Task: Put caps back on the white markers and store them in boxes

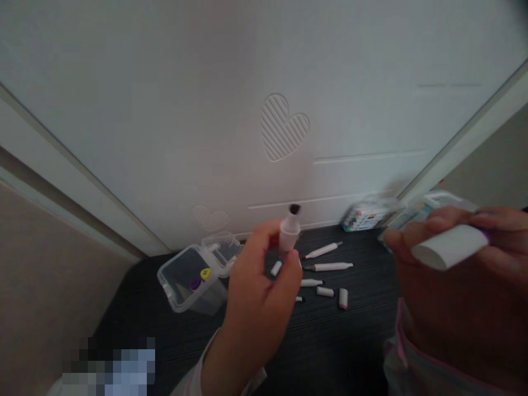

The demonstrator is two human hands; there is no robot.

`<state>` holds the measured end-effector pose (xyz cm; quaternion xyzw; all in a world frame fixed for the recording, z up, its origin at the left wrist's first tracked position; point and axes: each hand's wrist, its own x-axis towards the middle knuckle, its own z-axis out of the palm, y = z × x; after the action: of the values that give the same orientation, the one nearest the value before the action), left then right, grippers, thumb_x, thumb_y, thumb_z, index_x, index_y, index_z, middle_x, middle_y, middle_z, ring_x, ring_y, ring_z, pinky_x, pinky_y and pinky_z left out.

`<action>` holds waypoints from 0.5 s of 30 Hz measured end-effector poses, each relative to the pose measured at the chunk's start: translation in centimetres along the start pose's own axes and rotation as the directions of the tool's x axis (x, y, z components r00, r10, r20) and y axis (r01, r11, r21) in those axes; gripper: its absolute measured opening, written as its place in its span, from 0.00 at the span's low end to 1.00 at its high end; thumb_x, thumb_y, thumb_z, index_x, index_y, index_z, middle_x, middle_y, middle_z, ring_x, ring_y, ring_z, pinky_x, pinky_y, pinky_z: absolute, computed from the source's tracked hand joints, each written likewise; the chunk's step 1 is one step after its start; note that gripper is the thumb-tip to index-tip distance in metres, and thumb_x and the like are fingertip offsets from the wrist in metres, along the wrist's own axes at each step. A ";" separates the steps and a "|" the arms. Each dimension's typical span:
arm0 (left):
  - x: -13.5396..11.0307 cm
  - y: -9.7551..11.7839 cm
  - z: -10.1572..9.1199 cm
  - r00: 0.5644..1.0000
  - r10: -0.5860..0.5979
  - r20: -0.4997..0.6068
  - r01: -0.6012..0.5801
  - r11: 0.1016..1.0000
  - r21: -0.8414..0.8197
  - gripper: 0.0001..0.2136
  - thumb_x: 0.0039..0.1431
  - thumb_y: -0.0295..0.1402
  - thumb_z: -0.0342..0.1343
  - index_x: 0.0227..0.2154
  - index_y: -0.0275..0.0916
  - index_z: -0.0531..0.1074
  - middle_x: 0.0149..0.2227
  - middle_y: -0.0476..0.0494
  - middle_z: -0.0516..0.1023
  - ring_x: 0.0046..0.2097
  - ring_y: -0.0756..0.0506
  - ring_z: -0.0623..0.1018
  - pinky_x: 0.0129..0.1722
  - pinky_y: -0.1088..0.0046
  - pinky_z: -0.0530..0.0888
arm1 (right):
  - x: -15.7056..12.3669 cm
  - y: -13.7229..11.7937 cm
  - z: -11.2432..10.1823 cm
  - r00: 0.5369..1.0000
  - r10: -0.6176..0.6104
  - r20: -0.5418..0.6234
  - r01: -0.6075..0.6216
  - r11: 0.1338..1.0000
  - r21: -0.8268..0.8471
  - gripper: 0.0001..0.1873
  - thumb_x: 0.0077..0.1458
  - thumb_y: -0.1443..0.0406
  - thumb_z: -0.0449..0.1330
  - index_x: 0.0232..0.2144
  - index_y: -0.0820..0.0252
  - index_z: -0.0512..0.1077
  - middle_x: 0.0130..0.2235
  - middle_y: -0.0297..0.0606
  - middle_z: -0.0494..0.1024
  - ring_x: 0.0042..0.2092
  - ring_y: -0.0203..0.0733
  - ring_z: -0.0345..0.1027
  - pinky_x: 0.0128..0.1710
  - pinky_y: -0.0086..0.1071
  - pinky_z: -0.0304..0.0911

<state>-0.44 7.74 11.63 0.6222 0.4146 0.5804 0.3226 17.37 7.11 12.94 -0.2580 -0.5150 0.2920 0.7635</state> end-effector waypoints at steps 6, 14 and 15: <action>0.4 -0.1 0.2 0.909 0.386 0.157 -0.405 0.730 0.550 0.07 0.51 0.22 0.47 0.31 0.37 0.66 0.30 0.45 0.72 0.34 0.46 0.70 0.34 0.68 0.67 | 0.2 0.0 0.5 0.999 0.035 0.003 -0.035 0.998 0.053 0.07 0.47 0.70 0.61 0.32 0.58 0.73 0.33 0.35 0.74 0.34 0.37 0.67 0.32 0.33 0.66; 0.5 -0.2 0.0 0.852 0.498 0.160 -0.455 0.555 0.696 0.06 0.51 0.22 0.47 0.30 0.36 0.68 0.27 0.44 0.72 0.32 0.44 0.68 0.33 0.66 0.65 | -1.4 -0.3 1.4 1.000 0.004 0.018 -0.003 0.996 -0.090 0.10 0.46 0.71 0.61 0.34 0.56 0.73 0.34 0.38 0.73 0.37 0.42 0.66 0.34 0.38 0.64; 0.5 -0.2 -0.1 0.850 0.503 0.157 -0.457 0.555 0.695 0.06 0.52 0.22 0.47 0.30 0.36 0.68 0.28 0.44 0.73 0.32 0.44 0.68 0.33 0.66 0.65 | -1.5 -0.2 1.4 0.999 -0.015 0.051 0.021 0.993 -0.115 0.11 0.47 0.72 0.60 0.35 0.56 0.73 0.35 0.38 0.73 0.37 0.42 0.66 0.34 0.37 0.64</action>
<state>-0.54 8.22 11.71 0.7682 0.4290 0.4583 -0.1258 15.67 5.98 12.58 -0.2898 -0.5522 0.2611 0.7368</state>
